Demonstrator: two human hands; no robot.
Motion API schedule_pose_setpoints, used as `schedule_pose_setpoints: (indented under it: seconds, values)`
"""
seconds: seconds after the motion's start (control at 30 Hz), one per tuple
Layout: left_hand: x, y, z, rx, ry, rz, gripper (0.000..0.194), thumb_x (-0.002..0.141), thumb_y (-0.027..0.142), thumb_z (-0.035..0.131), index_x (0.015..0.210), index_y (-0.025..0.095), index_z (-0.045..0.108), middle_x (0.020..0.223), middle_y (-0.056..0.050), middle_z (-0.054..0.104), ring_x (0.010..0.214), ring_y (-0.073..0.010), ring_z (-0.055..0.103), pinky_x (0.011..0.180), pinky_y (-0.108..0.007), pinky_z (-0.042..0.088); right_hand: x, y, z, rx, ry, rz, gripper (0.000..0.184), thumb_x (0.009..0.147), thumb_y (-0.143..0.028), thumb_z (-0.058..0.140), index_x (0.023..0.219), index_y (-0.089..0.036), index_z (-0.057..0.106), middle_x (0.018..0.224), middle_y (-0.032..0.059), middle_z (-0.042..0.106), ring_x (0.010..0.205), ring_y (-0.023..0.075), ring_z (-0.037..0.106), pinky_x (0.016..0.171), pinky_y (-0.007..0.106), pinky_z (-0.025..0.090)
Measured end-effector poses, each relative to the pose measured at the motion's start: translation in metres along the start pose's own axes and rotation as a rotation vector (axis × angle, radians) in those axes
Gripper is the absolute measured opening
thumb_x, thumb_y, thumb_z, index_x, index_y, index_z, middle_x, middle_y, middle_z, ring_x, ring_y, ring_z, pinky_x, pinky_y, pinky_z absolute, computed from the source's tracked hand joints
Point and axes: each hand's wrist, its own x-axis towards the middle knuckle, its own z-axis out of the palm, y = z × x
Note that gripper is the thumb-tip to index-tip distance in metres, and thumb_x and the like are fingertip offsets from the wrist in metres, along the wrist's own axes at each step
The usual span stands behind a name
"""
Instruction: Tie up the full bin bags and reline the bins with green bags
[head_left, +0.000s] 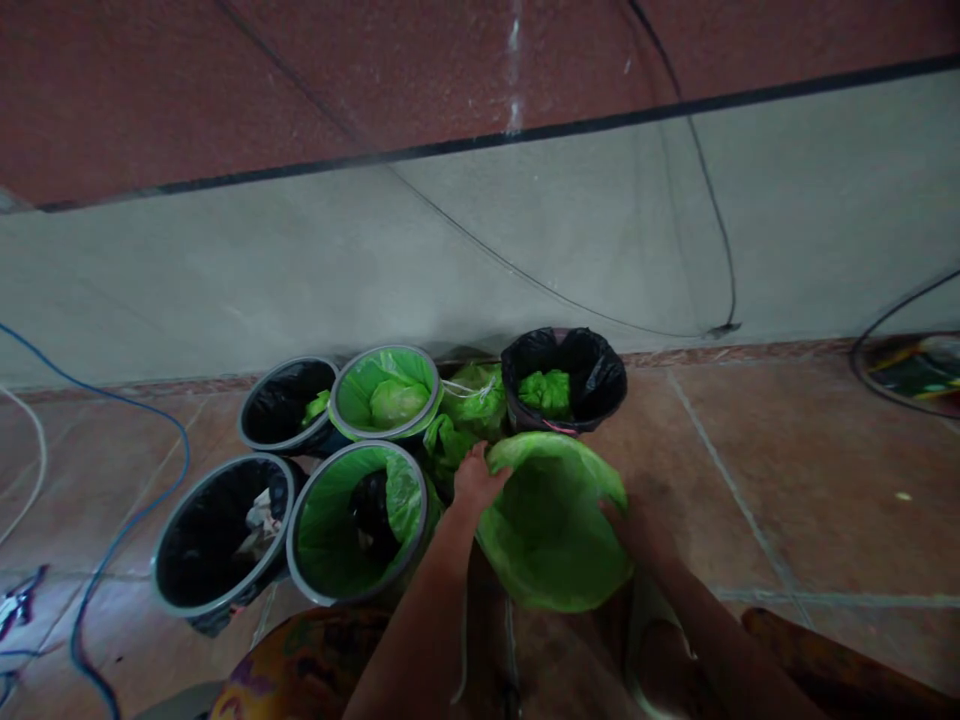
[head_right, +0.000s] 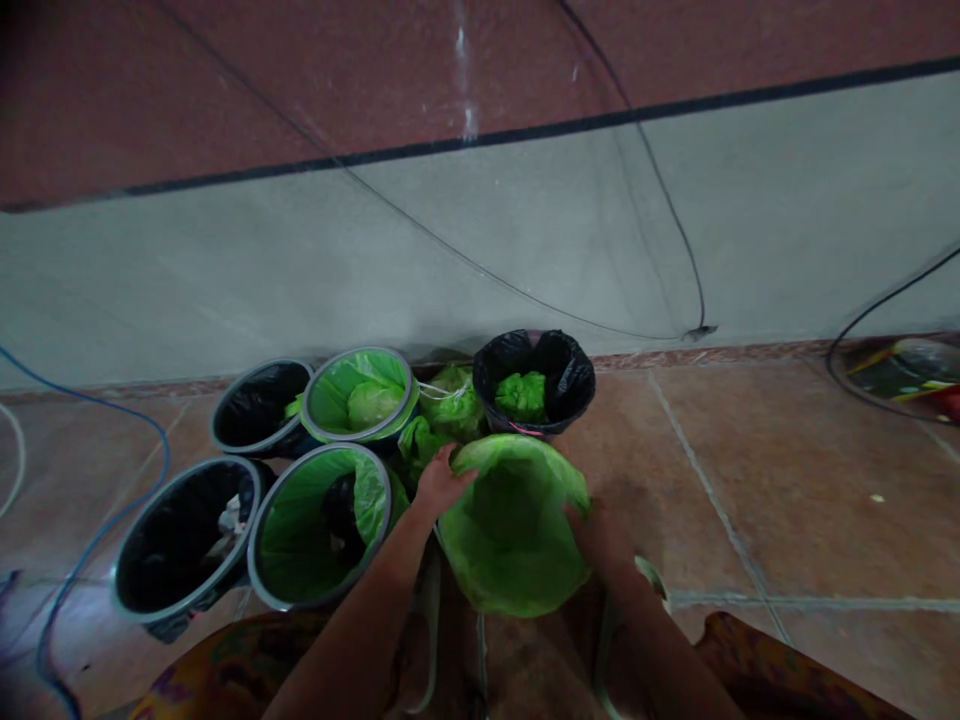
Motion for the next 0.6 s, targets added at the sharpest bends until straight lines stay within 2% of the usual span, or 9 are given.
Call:
schedule_pose_setpoints:
  seconds: [0.07, 0.13, 0.2, 0.27, 0.43, 0.6]
  values:
    - [0.004, 0.005, -0.001, -0.025, 0.048, -0.017, 0.058, 0.09, 0.043, 0.059, 0.139, 0.015, 0.049, 0.132, -0.015, 0.064, 0.121, -0.0239, 0.061, 0.1, -0.032, 0.047, 0.0, -0.011, -0.014, -0.023, 0.053, 0.053, 0.059, 0.095, -0.053, 0.042, 0.126, -0.007, 0.06, 0.105, 0.0246, 0.071, 0.096, 0.0335, 0.07, 0.081, 0.041, 0.052]
    - [0.012, 0.014, -0.004, 0.004, 0.093, -0.008, 0.046, 0.097, 0.04, 0.047, 0.134, 0.015, 0.055, 0.129, -0.014, 0.066, 0.118, -0.023, 0.063, 0.099, -0.032, 0.047, 0.009, -0.027, -0.029, -0.023, 0.153, 0.032, 0.055, 0.096, -0.048, 0.04, 0.132, -0.009, 0.057, 0.118, 0.0238, 0.068, 0.104, 0.0325, 0.067, 0.086, 0.041, 0.05]
    - [0.023, 0.027, -0.008, 0.066, 0.099, 0.018, 0.04, 0.101, 0.036, 0.037, 0.124, 0.016, 0.063, 0.122, -0.014, 0.069, 0.113, -0.0227, 0.065, 0.096, -0.032, 0.048, 0.026, -0.044, -0.041, 0.009, 0.2, -0.088, 0.046, 0.099, -0.037, 0.035, 0.125, -0.013, 0.064, 0.12, 0.0195, 0.069, 0.108, 0.028, 0.066, 0.09, 0.036, 0.048]
    - [0.035, 0.041, -0.008, 0.116, 0.076, 0.05, 0.042, 0.102, 0.033, 0.031, 0.114, 0.016, 0.068, 0.115, -0.014, 0.072, 0.108, -0.023, 0.067, 0.093, -0.032, 0.049, 0.046, -0.059, -0.047, 0.037, 0.174, -0.165, 0.043, 0.1, -0.032, 0.032, 0.116, -0.015, 0.069, 0.116, 0.0153, 0.071, 0.104, 0.0239, 0.067, 0.088, 0.031, 0.047]
    - [0.05, 0.069, 0.012, 0.219, -0.012, 0.174, 0.042, 0.102, 0.034, 0.032, 0.113, 0.015, 0.068, 0.115, -0.014, 0.071, 0.109, -0.0235, 0.066, 0.096, -0.033, 0.048, 0.076, -0.075, -0.031, 0.037, 0.046, -0.202, 0.041, 0.1, -0.033, 0.036, 0.104, -0.015, 0.072, 0.105, 0.0128, 0.074, 0.093, 0.0211, 0.068, 0.079, 0.027, 0.047]
    - [0.05, 0.065, 0.032, 0.279, -0.088, 0.244, 0.039, 0.1, 0.044, 0.04, 0.115, 0.02, 0.067, 0.116, -0.012, 0.072, 0.11, -0.0241, 0.066, 0.096, -0.034, 0.048, 0.076, -0.064, -0.012, 0.071, 0.066, -0.302, 0.035, 0.097, -0.032, 0.044, 0.12, -0.019, 0.067, 0.112, 0.01, 0.073, 0.099, 0.0208, 0.067, 0.083, 0.027, 0.048]
